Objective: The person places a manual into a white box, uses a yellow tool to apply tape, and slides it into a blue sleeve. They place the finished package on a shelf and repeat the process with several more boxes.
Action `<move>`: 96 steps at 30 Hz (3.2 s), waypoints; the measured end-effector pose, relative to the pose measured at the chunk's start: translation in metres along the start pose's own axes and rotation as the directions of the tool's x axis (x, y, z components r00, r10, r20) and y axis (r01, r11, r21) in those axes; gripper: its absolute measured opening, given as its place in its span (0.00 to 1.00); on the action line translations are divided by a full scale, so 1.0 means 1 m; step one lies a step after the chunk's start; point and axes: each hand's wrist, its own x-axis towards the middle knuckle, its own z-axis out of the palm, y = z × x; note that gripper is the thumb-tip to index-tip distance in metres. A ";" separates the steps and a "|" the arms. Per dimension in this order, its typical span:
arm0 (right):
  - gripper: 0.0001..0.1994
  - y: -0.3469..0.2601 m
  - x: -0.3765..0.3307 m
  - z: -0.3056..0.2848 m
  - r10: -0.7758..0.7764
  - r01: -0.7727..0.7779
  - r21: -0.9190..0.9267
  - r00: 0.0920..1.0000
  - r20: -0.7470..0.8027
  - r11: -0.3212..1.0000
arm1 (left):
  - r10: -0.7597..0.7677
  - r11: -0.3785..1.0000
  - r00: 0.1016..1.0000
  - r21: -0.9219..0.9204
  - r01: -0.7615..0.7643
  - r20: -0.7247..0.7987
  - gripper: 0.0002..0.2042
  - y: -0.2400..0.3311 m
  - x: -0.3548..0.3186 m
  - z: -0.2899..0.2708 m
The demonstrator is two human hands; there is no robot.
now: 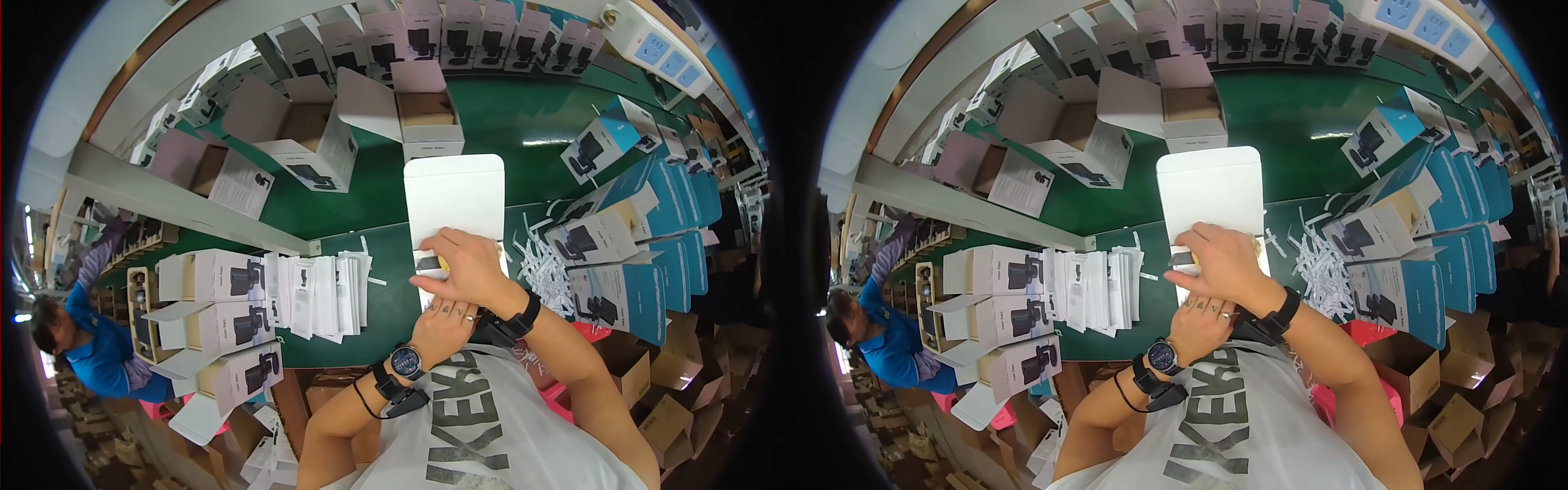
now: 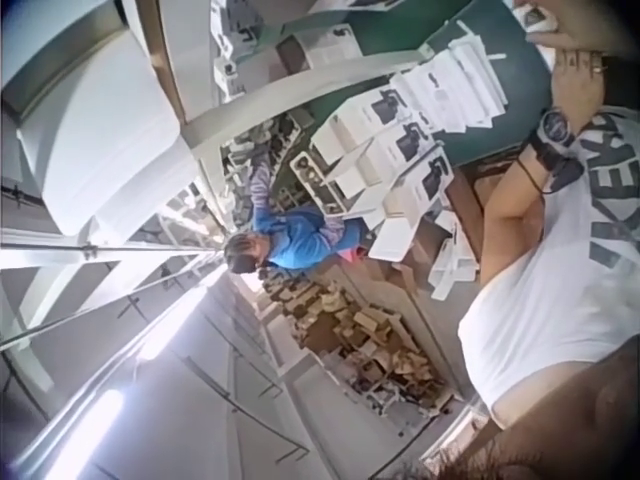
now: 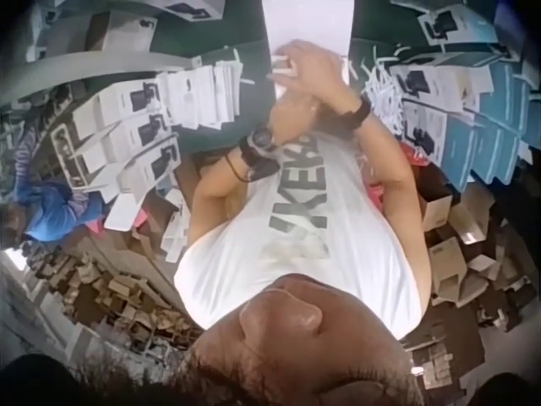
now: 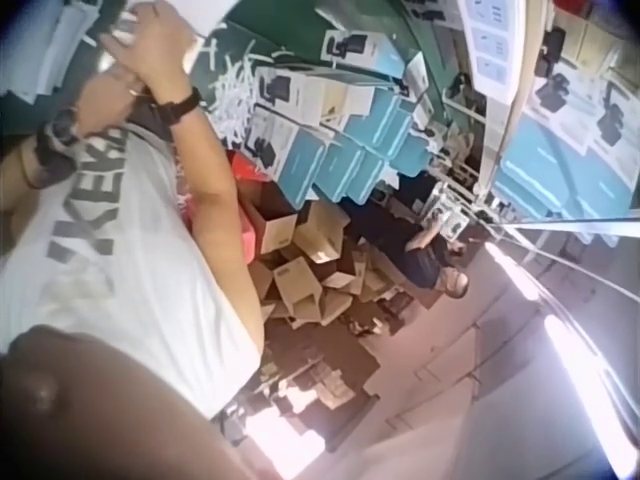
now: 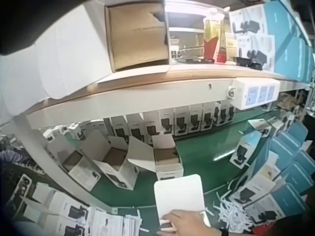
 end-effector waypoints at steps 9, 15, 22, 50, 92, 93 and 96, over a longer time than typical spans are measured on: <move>0.11 0.053 -0.066 -0.064 0.328 -0.304 0.123 0.870 -0.369 0.945 | 0.009 1.000 0.997 0.010 -0.008 -0.072 0.32 -0.009 0.020 -0.025; 0.20 0.097 -0.082 -0.115 0.544 -0.541 -0.073 0.838 0.028 0.838 | 0.050 0.998 0.999 -0.045 -0.051 -0.013 0.38 -0.005 0.022 -0.028; 0.24 0.089 -0.071 -0.075 0.620 -0.512 0.769 0.759 0.196 0.383 | -0.007 0.934 1.000 -0.356 -0.002 -0.024 0.36 -0.007 0.025 -0.053; 0.23 -0.010 -0.092 -0.119 0.301 -0.331 0.208 0.939 0.165 0.920 | -0.360 0.812 0.922 -0.535 0.233 -0.145 0.18 0.001 0.011 -0.066; 0.25 0.028 -0.174 -0.023 0.163 -0.158 0.040 0.964 -0.212 0.987 | 0.012 1.000 0.981 -0.022 -0.008 0.191 0.45 -0.029 0.021 -0.044; 0.22 0.030 -0.174 -0.024 0.195 -0.185 0.071 0.962 -0.191 0.980 | 0.025 1.000 0.975 0.006 -0.027 0.219 0.45 -0.031 0.020 -0.040; 0.18 0.035 -0.177 -0.027 0.141 -0.137 0.034 0.970 -0.199 0.990 | 0.019 0.991 0.947 0.116 -0.059 0.322 0.45 -0.017 0.030 -0.036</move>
